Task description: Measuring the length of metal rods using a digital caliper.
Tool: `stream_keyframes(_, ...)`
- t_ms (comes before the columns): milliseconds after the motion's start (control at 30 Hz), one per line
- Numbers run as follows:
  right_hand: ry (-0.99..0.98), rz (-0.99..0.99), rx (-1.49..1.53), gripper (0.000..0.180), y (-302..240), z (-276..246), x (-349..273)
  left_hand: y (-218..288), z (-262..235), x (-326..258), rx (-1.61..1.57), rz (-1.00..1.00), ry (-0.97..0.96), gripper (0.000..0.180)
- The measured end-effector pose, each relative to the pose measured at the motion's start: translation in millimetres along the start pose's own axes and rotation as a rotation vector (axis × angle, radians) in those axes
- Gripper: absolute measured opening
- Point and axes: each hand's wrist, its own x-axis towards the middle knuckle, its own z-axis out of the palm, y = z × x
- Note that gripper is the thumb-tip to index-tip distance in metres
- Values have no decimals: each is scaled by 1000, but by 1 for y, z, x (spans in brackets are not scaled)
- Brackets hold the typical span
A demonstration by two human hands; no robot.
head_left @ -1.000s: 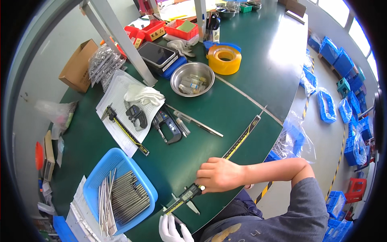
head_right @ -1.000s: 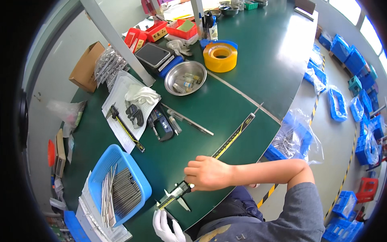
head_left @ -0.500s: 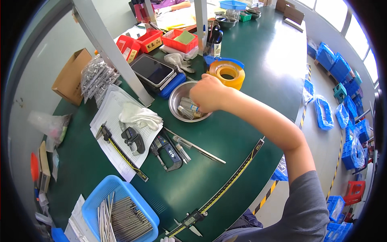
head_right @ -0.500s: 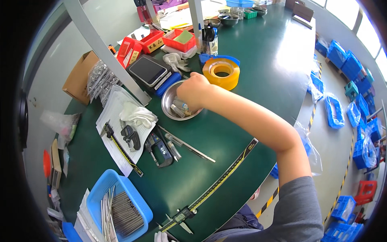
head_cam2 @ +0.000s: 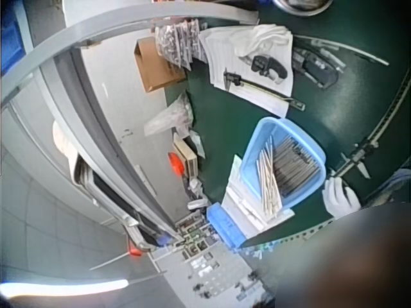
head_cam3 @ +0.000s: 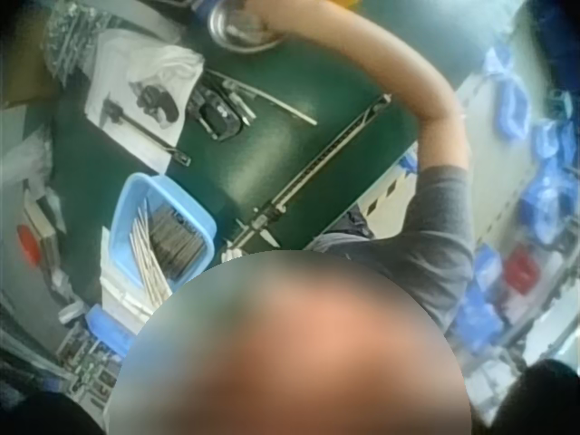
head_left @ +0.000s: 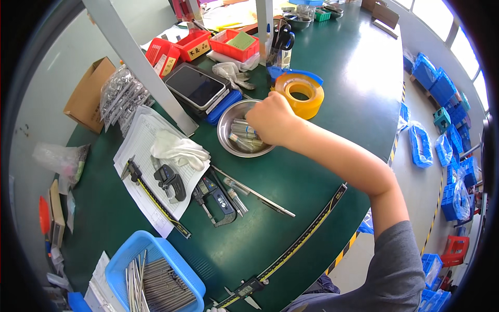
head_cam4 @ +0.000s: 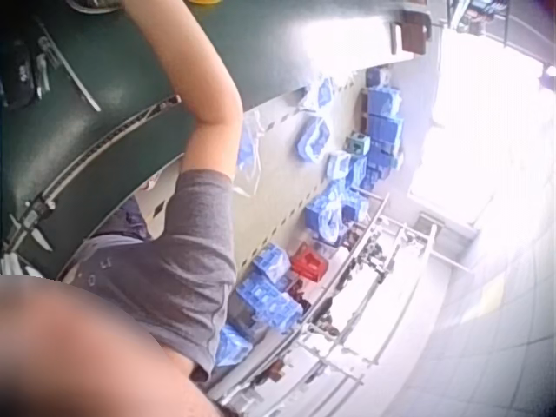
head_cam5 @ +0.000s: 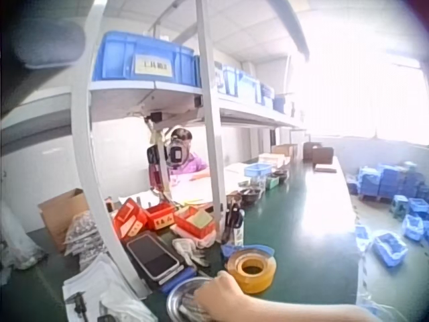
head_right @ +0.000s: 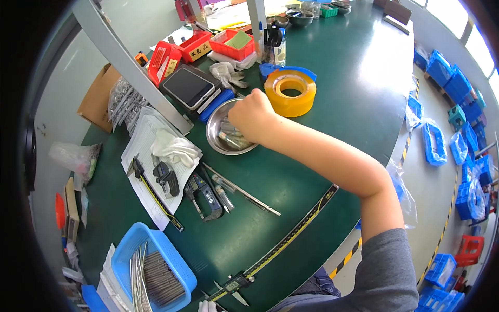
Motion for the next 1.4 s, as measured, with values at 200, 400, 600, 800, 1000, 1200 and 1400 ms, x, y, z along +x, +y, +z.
stream_keyframes(200,7,41,221,16,16,-7,8,1,0,0,1,-14,-6,30)
stream_keyframes(400,-300,53,338,30,0,-10,22,2,-1,2,-13,-17,-4,30)
stream_keyframes(600,-319,54,333,32,-2,-4,29,0,-1,3,-43,-23,-19,30)
stream_keyframes(800,-266,75,468,35,24,-16,39,1,-1,1,-37,-25,-12,31)
stream_keyframes(1000,-479,47,714,32,19,-21,35,0,1,1,-44,-25,-11,31)
stream_keyframes(1200,-427,133,673,30,27,-27,32,1,-1,2,-50,-9,-5,31)
stream_keyframes(1400,-444,168,534,44,11,-28,25,2,0,4,-61,-14,2,31)
